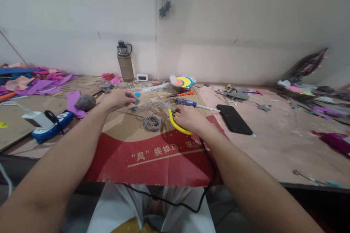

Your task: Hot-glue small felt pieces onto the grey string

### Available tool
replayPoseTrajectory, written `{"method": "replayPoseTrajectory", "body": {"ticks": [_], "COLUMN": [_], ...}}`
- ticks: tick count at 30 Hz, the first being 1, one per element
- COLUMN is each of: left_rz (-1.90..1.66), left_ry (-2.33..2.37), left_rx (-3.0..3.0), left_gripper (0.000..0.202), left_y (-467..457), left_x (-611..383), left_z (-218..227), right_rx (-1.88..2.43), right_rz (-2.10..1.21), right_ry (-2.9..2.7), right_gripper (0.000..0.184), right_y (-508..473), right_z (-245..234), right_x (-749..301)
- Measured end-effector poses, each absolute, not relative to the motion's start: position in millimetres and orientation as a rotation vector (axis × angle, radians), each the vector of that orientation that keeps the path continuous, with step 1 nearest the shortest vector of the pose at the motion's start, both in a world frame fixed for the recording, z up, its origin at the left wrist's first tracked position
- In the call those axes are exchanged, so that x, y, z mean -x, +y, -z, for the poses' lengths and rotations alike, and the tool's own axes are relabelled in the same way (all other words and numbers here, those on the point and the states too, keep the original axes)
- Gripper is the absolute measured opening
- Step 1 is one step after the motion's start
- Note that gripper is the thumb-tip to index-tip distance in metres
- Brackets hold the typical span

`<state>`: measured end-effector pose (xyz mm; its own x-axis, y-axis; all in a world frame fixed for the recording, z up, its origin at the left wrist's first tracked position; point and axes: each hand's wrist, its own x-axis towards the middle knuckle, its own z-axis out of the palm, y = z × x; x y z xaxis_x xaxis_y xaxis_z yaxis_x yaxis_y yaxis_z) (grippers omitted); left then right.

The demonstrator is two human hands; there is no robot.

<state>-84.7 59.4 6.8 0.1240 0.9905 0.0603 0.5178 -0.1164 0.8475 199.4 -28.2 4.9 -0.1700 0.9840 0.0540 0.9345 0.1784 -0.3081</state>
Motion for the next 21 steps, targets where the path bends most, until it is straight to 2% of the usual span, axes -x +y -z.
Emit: {"method": "replayPoseTrajectory", "body": {"ticks": [9, 15, 21], "left_rz": [-0.706, -0.194, 0.029], "left_ry": [1.639, 1.749, 1.759], "left_rx": [-1.927, -2.163, -2.268], "left_gripper": [0.007, 0.029, 0.029], "left_y": [57, 43, 43], "left_x": [88, 77, 75], "left_z": [-6, -25, -29], "right_rx": [1.834, 1.823, 1.86], "right_rz": [-0.259, -0.249, -0.205], "right_ry": [-2.236, -2.267, -2.289], "right_gripper": [0.031, 0.029, 0.03], "right_y": [-27, -27, -27], "right_z": [0, 2, 5], "right_x": [-201, -200, -198]}}
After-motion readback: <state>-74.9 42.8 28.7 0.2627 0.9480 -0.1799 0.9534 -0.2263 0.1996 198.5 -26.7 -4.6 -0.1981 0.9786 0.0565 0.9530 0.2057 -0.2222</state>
